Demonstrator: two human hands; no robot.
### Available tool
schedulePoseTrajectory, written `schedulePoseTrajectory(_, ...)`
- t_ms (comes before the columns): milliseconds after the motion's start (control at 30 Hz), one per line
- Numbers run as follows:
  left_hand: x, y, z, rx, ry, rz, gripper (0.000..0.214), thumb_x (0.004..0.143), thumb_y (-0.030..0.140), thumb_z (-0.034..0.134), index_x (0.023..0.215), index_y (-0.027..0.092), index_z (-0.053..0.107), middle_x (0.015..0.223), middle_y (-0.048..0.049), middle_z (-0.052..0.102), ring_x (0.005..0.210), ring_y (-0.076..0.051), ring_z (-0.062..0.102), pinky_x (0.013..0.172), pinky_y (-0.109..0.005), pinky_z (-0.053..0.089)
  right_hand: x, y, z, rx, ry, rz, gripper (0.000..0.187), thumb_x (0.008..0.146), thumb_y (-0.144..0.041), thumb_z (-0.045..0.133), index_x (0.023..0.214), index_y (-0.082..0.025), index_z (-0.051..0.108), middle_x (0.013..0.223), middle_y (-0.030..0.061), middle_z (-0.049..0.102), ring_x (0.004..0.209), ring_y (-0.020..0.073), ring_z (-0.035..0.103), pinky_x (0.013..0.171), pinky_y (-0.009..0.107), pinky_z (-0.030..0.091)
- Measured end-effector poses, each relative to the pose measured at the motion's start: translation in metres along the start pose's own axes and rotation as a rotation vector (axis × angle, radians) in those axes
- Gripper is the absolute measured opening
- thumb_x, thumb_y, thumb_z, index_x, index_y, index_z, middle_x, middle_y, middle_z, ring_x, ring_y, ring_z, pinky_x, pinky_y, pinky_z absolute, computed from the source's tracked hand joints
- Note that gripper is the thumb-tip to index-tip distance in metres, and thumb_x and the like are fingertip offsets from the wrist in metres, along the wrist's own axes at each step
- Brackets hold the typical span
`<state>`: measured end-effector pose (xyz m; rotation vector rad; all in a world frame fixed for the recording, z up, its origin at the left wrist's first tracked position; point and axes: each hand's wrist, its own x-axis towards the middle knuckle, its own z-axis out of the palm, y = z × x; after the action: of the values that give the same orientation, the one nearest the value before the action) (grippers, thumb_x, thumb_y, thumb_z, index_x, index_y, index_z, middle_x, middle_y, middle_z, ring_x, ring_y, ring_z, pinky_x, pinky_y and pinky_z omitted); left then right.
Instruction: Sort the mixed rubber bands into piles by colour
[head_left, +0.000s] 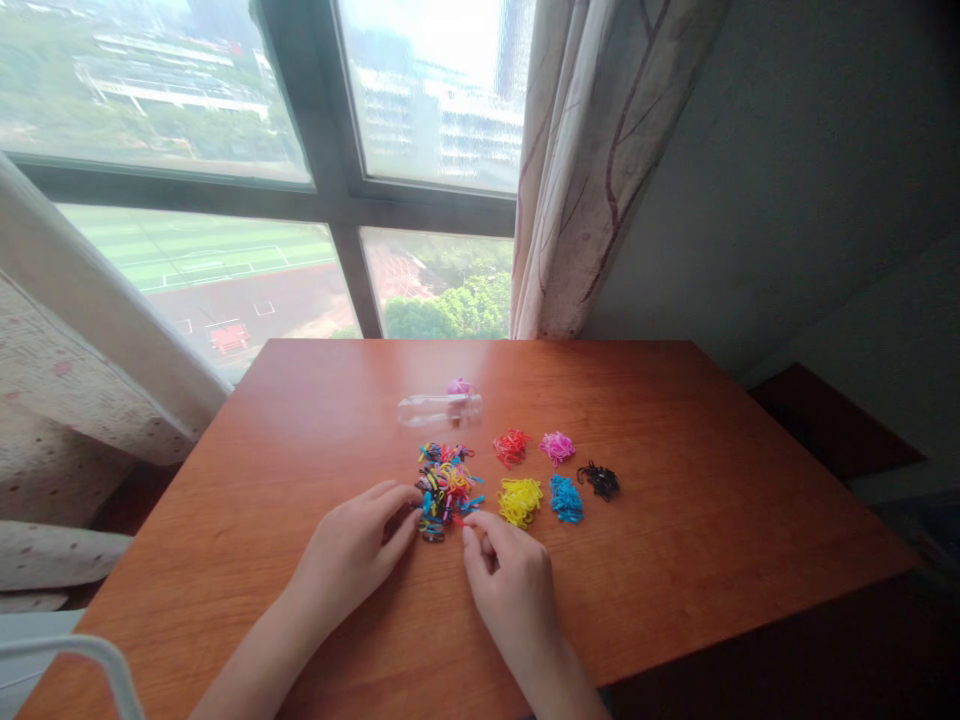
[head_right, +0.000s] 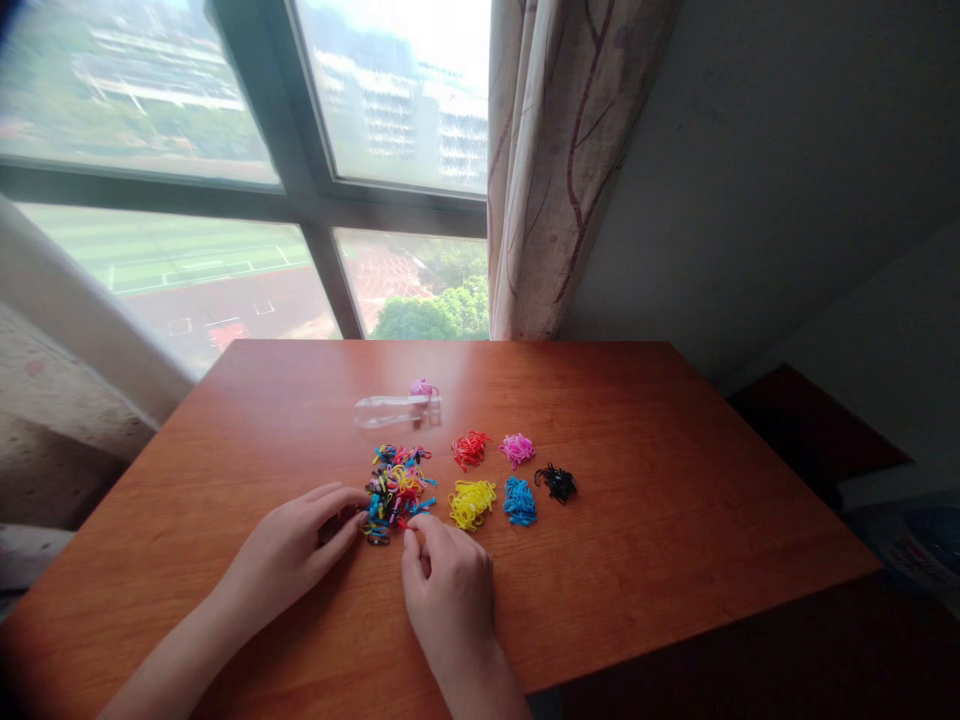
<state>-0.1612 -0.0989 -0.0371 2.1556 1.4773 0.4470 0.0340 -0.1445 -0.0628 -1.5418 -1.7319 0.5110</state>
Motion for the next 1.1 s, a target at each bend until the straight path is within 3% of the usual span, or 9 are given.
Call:
schedulePoseTrajectory(300, 0.0, 0.002, 0.0, 0.019, -0.006, -0.008, 0.022, 0.094, 0.031, 0.046, 0.099, 0.024, 0.066, 0.092, -0.0024, 0.069, 0.078, -0.017, 0.064, 0.069, -0.026, 0.046, 0.005, 0.005, -0.013, 0.062, 0.086, -0.013, 0.022, 0.094, -0.026, 0.049, 0.091, -0.021, 0.07, 0.068, 0.0003, 0.066, 0.058, 0.0126, 0.059, 0.058, 0.02, 0.042)
schedulePoseTrajectory(700, 0.0, 0.001, 0.0, 0.035, 0.006, 0.033, 0.02, 0.093, 0.03, 0.046, 0.098, 0.026, 0.065, 0.093, -0.001, 0.068, 0.081, -0.016, 0.064, 0.07, -0.025, 0.045, 0.056, 0.033, -0.046, -0.313, 0.146, -0.035, 0.025, 0.093, -0.028, 0.047, 0.091, -0.021, 0.072, 0.069, 0.0014, 0.069, 0.06, 0.0138, 0.062, 0.058, 0.023, 0.037)
schedulePoseTrajectory(900, 0.0, 0.001, 0.0, 0.043, -0.013, 0.024, 0.02, 0.094, 0.029, 0.045, 0.099, 0.026, 0.064, 0.095, -0.0011, 0.068, 0.085, -0.017, 0.064, 0.073, -0.026, 0.045, 0.084, 0.043, -0.047, -0.514, 0.101, 0.03, 0.017, 0.091, -0.027, 0.055, 0.094, -0.025, 0.072, 0.076, 0.0009, 0.072, 0.064, 0.0157, 0.063, 0.056, 0.024, 0.032)
schedulePoseTrajectory(1100, -0.002, 0.001, 0.0, 0.0, -0.001, 0.028, 0.02, 0.093, 0.029, 0.046, 0.098, 0.027, 0.065, 0.095, -0.0013, 0.068, 0.084, -0.017, 0.064, 0.072, -0.026, 0.046, 0.089, 0.051, -0.046, -0.549, 0.064, 0.037, 0.016, 0.09, -0.028, 0.057, 0.095, -0.026, 0.072, 0.074, 0.001, 0.071, 0.062, 0.0154, 0.062, 0.055, 0.024, 0.03)
